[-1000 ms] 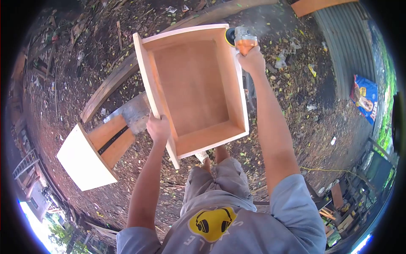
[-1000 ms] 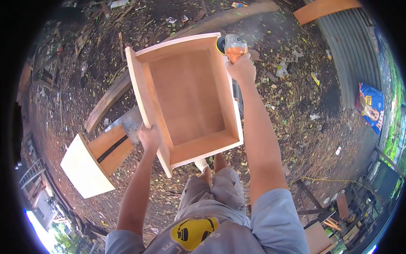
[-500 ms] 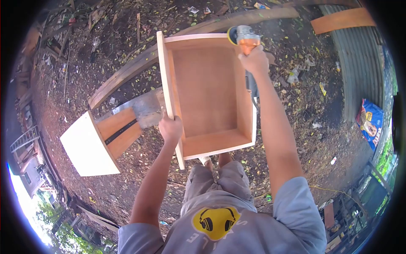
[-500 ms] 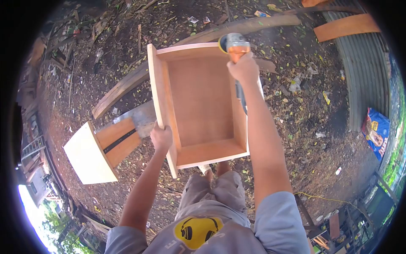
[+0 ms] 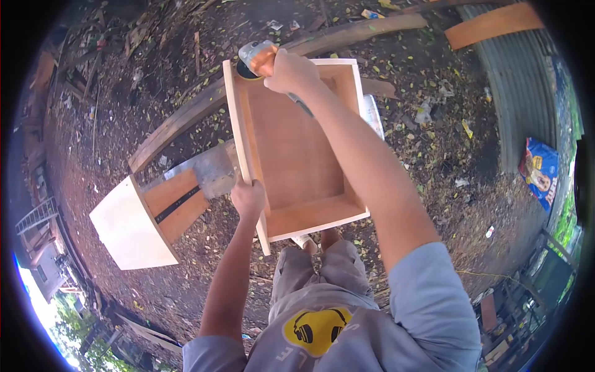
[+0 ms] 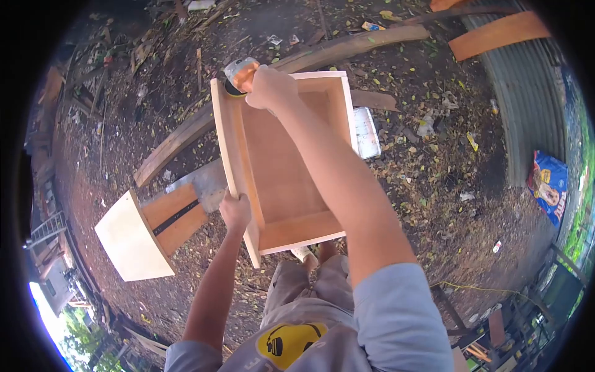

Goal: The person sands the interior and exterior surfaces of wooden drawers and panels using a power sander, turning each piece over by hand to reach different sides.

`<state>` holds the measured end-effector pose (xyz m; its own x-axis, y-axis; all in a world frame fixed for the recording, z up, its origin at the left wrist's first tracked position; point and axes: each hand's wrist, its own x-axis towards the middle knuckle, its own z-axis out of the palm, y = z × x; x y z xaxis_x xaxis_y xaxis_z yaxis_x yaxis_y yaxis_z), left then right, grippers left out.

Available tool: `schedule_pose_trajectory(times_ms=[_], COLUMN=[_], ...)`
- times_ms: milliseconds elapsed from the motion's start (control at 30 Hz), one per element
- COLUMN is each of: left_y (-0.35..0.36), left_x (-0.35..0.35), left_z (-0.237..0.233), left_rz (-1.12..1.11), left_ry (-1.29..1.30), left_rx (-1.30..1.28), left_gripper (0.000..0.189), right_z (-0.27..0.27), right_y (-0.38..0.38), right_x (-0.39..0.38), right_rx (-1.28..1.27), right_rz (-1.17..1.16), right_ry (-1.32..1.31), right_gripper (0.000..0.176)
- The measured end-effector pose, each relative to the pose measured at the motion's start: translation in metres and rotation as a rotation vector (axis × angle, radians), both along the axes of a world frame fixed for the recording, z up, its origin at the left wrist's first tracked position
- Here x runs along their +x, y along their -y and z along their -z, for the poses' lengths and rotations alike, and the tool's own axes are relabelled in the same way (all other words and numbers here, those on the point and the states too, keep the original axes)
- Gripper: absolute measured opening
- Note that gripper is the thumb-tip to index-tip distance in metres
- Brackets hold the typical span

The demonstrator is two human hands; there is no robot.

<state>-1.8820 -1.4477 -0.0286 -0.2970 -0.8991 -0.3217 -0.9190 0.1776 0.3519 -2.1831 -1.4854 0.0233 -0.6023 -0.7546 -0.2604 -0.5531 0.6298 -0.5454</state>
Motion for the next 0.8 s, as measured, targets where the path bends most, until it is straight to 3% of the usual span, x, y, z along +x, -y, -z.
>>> schedule_pose_trajectory(times_ms=[167,233,267,333,400,533,800], left_y=[0.001,0.001,0.001,0.001,-0.001,0.001,0.002], left_x=[0.003,0.005,0.004,0.0,-0.001,0.002,0.007], left_z=[0.007,0.009,0.009,0.002,0.001,0.008,0.009], left_rz=[0.021,0.015,0.012,-0.02,-0.024,0.005,0.022], left_ry=[0.006,-0.02,-0.033,-0.023,-0.014,-0.015,-0.058], left_rx=[-0.029,-0.025,-0.024,0.009,0.012,-0.031,-0.035], left_gripper=[0.034,0.035,0.036,0.032,0.03,0.031,0.036], right_z=[0.01,0.055,0.09,0.066,0.058,0.083,0.099], right_y=[-0.026,-0.059,-0.079,-0.126,-0.166,-0.213,-0.188], right_x=[-0.07,-0.131,-0.17,-0.194,-0.2,-0.189,-0.148], right_rx=[0.171,-0.02,-0.162,-0.015,0.083,-0.137,-0.319], right_rz=[-0.131,-0.475,-0.697,-0.498,-0.076,0.677,0.682], right_ry=[-0.093,-0.242,-0.487,-0.245,0.085,0.649,0.901], right_gripper=[0.033,0.024,0.018,0.022,0.029,0.028,0.018])
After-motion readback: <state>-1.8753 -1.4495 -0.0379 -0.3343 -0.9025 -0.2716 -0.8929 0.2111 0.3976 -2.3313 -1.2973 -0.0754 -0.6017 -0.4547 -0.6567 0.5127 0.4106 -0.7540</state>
